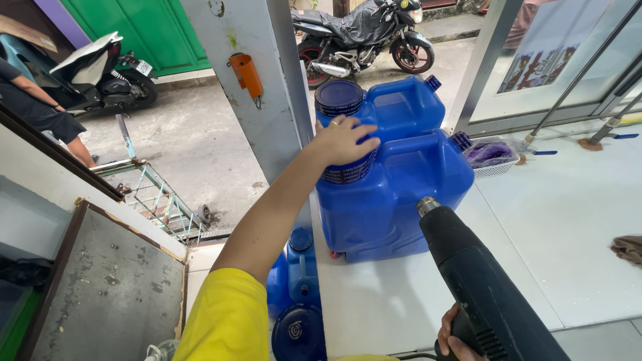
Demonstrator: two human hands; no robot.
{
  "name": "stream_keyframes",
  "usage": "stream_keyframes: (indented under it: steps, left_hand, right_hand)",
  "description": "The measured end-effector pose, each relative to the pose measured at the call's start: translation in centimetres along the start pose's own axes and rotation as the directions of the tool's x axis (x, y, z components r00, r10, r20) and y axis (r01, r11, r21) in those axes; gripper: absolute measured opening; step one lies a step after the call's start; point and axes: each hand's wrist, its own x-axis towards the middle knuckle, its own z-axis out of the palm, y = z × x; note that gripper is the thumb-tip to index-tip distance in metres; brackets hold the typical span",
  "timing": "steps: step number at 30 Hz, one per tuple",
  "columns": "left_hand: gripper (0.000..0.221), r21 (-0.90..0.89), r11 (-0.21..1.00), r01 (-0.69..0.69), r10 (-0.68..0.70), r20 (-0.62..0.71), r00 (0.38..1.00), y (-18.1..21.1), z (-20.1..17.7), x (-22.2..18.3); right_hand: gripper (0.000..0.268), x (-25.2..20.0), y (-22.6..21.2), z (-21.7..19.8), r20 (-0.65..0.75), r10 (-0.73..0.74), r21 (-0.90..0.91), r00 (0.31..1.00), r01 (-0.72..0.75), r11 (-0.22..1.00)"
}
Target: Sealing water jug caps with a heat gun and washing a water jug in a sink
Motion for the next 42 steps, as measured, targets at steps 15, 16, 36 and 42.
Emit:
stream_keyframes:
  steps: [15, 16, 36, 42]
  left_hand:
    - [0.138, -0.670, 0.629, -0.394, 0.178, -0.368, 0.912, -10.4, 6.1, -2.9]
    - [0.138, -0.669, 0.629, -0.396, 0.182, -0.368, 0.912, -10.4, 6.4, -2.8]
    - [0.094, -0.569, 0.787, -0.237, -0.029, -0.418, 0.908, -9.2, 7.9, -4.3]
    - [0.092, -0.595, 0.749, -0.293, -0.007, -0.450, 0.893, -9.4, 8.2, -4.3]
  right_hand:
    - [0.034, 0.3, -2.3, 2.5, 0.037, -0.008, -0.056, 0.999, 0.010, 0.998]
    - [0.034, 0.9, -0.9, 2.1, 0.035, -0.011, -0.055, 0.999, 0.013, 0.998]
    - [0.042, 5.0, -4.6, 11.7, 0.252, -0.173, -0.169, 0.952, 0.219, 0.961]
    - [0.044, 5.6, -2.5, 10.2, 0.296, -0.149, -0.091, 0.943, 0.184, 0.979]
